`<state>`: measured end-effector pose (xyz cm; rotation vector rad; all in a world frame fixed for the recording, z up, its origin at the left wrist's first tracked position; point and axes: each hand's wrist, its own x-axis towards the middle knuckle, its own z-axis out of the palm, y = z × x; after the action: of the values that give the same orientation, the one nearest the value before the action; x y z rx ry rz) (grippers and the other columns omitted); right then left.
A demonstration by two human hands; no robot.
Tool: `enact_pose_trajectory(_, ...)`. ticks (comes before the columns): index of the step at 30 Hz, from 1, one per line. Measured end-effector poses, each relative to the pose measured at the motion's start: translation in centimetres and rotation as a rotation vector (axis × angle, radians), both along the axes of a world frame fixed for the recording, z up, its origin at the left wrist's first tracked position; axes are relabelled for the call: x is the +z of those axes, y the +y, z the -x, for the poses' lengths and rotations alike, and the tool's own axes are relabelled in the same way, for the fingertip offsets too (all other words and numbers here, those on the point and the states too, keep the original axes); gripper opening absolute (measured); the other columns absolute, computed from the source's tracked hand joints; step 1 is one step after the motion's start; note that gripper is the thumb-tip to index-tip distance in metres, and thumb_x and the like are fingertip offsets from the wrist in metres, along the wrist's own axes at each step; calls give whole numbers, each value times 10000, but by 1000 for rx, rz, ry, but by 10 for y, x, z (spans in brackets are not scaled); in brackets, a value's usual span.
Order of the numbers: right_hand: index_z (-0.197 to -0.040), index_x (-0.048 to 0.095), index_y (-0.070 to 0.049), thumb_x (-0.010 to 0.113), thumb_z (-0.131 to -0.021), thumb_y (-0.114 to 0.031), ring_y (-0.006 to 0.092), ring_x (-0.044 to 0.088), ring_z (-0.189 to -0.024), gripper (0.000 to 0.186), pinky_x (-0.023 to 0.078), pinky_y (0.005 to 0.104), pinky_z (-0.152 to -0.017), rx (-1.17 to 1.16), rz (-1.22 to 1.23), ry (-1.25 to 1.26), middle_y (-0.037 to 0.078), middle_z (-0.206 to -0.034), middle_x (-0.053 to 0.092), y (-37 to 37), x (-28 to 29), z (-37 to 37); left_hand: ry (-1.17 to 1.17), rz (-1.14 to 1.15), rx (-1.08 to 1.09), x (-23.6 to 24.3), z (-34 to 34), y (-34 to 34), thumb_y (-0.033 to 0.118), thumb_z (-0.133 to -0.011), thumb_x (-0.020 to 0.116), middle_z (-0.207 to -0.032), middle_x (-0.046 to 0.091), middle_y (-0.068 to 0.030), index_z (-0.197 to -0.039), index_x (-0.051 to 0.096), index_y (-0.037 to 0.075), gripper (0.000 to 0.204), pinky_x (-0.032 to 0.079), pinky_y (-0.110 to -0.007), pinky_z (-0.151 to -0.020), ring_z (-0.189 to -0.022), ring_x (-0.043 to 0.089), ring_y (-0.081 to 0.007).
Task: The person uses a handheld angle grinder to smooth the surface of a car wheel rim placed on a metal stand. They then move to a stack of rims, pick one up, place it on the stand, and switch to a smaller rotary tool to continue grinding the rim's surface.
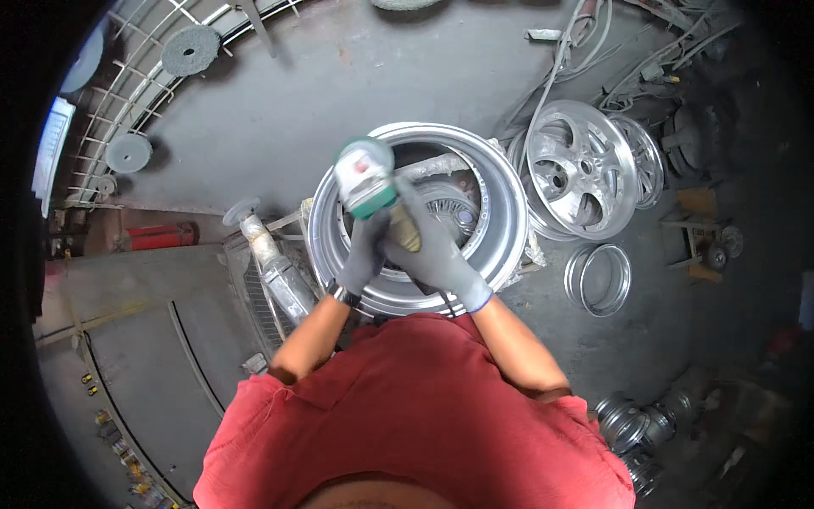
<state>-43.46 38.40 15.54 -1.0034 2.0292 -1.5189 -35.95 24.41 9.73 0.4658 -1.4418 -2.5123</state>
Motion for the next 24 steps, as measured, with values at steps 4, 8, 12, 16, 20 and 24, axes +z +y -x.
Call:
enact_pose_trajectory(4, -1615, 268, -8, 786, -834, -162, 346, 440, -1471, 949, 364, 406, -1196, 127, 38, -11, 260, -1547, 470, -6, -11, 4, 21, -6, 156, -17, -17, 3, 198, -1018, 610, -1275, 642, -35, -1379, 587, 19, 404, 501, -287, -959, -1119, 614, -139)
enact_pose_trajectory(8, -1611, 271, 0, 761, -865, -153, 319, 487, -1428, 905, 388, 397, -1170, -103, 68, 61, 247, -1521, 493, 13, -13, 7, -26, 174, -78, -8, 22, 3, 211, -1003, 652, -1228, 664, -28, -1331, 628, 19, 382, 508, -289, -927, -1094, 612, -123)
enact_pose_trajectory(12, -1574, 306, 33, 715, -918, -122, 278, 570, -1302, 788, 462, 377, -1081, -429, 51, -290, 220, -1418, 548, 40, -10, 3, 91, 80, -404, 21, 72, 30, 308, -1007, 638, -1263, 671, -51, -1370, 591, 12, 471, 494, -346, -1003, -1160, 623, -160)
enact_pose_trajectory(16, -1547, 312, 54, 674, -967, -116, 260, 608, -1193, 704, 492, 374, -1031, -733, 1, -34, 188, -1335, 574, 53, -11, -13, 13, 229, -785, 40, 105, 45, 387, -1018, 633, -1304, 671, -69, -1365, 620, -15, 531, 455, -325, -1043, -1163, 605, -144)
enact_pose_trajectory(20, -1554, 278, 57, 646, -982, -101, 258, 601, -1168, 698, 475, 392, -1052, -659, 168, -279, 183, -1311, 569, 43, -17, -17, 6, 164, -764, 37, 98, 37, 349, -1018, 653, -1289, 673, -61, -1397, 598, -6, 522, 459, -311, -1051, -1181, 600, -132)
enact_pose_trajectory(24, -1605, 249, -7, 715, -917, -121, 329, 577, -1279, 838, 455, 407, -1091, -328, 65, 86, 223, -1435, 531, 18, -26, -3, 45, 151, -339, 17, 50, 4, 258, -997, 666, -1265, 666, -54, -1351, 624, 5, 437, 472, -309, -1028, -1151, 605, -137)
